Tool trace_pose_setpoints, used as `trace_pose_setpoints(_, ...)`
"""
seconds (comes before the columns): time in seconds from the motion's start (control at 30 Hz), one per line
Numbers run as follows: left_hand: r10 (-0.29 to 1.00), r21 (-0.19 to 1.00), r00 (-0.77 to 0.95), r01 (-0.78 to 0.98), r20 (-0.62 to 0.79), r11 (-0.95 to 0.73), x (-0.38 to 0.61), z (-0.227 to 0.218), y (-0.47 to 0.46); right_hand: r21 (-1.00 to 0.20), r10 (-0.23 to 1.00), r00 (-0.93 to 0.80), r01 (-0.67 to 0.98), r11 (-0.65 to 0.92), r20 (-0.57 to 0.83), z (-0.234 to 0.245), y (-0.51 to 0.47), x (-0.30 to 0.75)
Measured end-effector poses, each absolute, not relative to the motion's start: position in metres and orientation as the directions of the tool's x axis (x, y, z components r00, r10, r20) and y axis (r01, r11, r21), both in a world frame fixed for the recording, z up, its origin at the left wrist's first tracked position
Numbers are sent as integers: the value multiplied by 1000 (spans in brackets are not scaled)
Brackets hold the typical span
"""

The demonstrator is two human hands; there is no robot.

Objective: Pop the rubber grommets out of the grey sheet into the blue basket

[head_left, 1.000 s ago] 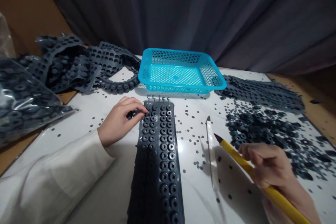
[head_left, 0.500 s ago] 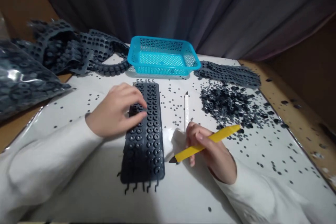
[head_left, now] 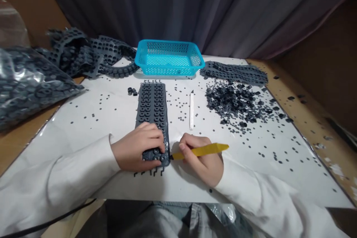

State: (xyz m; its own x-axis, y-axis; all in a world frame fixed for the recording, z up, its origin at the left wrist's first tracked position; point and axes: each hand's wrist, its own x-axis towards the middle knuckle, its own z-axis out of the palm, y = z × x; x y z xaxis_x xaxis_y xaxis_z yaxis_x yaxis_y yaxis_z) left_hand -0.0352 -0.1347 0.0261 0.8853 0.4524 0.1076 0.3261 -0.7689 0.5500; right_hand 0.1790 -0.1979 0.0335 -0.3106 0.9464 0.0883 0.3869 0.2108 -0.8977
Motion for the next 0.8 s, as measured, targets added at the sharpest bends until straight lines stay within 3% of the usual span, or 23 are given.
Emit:
trace_pose_setpoints(0.1,438,532,890,312,125,-787,-36,22,-136,-874,915,-403,454,172,-29,30,-199,178)
trace_pose_setpoints(0.23,418,511,897,295,144,-808,-38,18,-138,-936,902,-407,351,11,-142,21,-201,177)
trace_pose_setpoints(0.37,409,496,901,290,148,-819,-38,18,-139,-964,944,-297,260,-62,-141,13,-202,173)
trace_pose_setpoints(0.53,417,485,894,295,163,-823,-37,18,-140,-968,938,-308,235,-86,-158,10,-202,172)
trace_pose_setpoints(0.8,401,453,893,278,203,-847,-34,19,-143,-958,931,-352,286,8,-97,16,-200,171)
